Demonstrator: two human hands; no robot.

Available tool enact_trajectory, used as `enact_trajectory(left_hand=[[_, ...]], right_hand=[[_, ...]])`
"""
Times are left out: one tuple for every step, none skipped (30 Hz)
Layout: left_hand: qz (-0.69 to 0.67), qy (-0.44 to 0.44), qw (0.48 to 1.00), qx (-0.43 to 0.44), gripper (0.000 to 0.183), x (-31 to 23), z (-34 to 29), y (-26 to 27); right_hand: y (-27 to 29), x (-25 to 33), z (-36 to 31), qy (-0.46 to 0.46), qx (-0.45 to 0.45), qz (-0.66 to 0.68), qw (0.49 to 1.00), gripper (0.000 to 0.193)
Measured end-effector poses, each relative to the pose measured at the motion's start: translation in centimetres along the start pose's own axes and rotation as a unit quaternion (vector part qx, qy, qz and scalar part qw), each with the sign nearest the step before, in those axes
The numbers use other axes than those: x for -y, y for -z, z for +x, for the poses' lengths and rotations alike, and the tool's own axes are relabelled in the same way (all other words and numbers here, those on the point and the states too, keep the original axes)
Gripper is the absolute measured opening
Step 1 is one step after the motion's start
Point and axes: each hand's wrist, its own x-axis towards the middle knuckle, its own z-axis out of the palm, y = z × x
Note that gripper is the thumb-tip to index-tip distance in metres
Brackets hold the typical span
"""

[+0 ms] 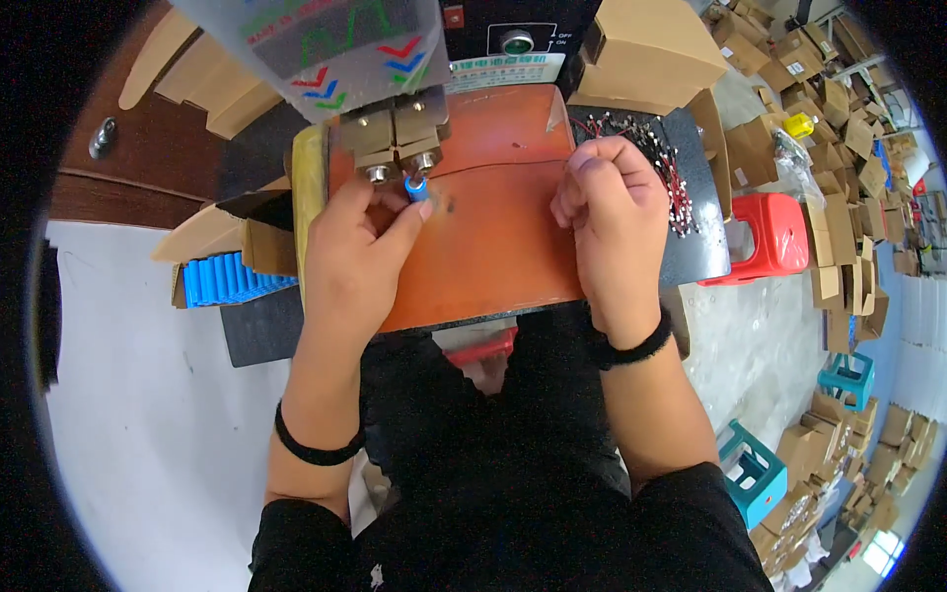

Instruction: Welding electrical wires or tabs onto cylindrical battery cells using a spot welding machine.

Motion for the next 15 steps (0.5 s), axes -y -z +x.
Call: enact_trajectory(left_hand=[[0.000,0.000,1.000,0.000,0.029,-0.10,0.06,-0.03],[0.000,0.000,1.000,0.000,0.029,-0.08,0.09,-0.04],[0.000,0.002,1.000,0.000,0.029,0.06,0.10,-0.06],[0.000,-0.001,1.000,-0.004,0.029,0.18,0.13,-0.11],[0.000,-0.005,1.000,-0.009,0.028,0.29,0.10,-0.14],[-0.001,-0.003,1.000,-0.008,0.028,0.35,0.02,-0.20],[-0.004,0.001,1.000,-0.007,0.022,0.22,0.11,-0.28],[-0.007,0.004,1.000,-0.007,0.018,0.09,0.18,-0.32],[-0.007,0.002,1.000,-0.006,0.018,-0.02,0.22,-0.29],[-0.002,0.019,1.000,0.001,0.023,0.01,0.21,-0.16],[0.003,0.035,0.999,0.009,0.029,0.02,0.19,-0.06],[0.003,0.034,0.999,0.008,0.029,0.13,0.26,-0.09],[-0.005,0.014,1.000,0.000,0.028,0.37,0.21,-0.15],[-0.012,-0.005,1.000,-0.009,0.028,0.44,0.12,-0.12],[-0.011,-0.006,1.000,-0.010,0.028,0.27,-0.04,0.02]], right_hand=[[-0.05,0.02,-0.02,0.007,0.002,0.003,1.000,0.009],[-0.14,0.09,-0.05,0.005,0.002,0.003,1.000,0.009],[-0.24,0.17,-0.11,0.004,-0.002,-0.005,1.000,0.009],[-0.30,0.19,-0.16,0.004,-0.005,-0.013,1.000,0.009],[-0.32,0.11,-0.20,0.002,-0.006,-0.014,1.000,0.009],[-0.35,0.03,-0.24,0.000,-0.009,-0.016,1.000,0.010],[-0.37,0.14,-0.18,0.000,-0.012,-0.018,1.000,0.010],[-0.33,0.21,-0.17,0.002,-0.012,-0.018,1.000,0.010],[-0.26,0.23,-0.18,0.008,-0.010,-0.019,1.000,0.010],[-0.26,0.13,-0.19,0.012,-0.007,-0.020,1.000,0.010],[-0.25,0.10,-0.17,0.013,-0.007,-0.019,1.000,0.010],[-0.20,0.11,-0.11,0.012,-0.006,-0.025,1.000,0.009],[-0.20,0.06,-0.21,0.010,-0.005,-0.029,1.000,0.009],[-0.31,0.00,-0.28,0.011,-0.004,-0.029,1.000,0.009],[-0.50,-0.06,-0.35,0.026,-0.009,-0.044,0.999,0.007]])
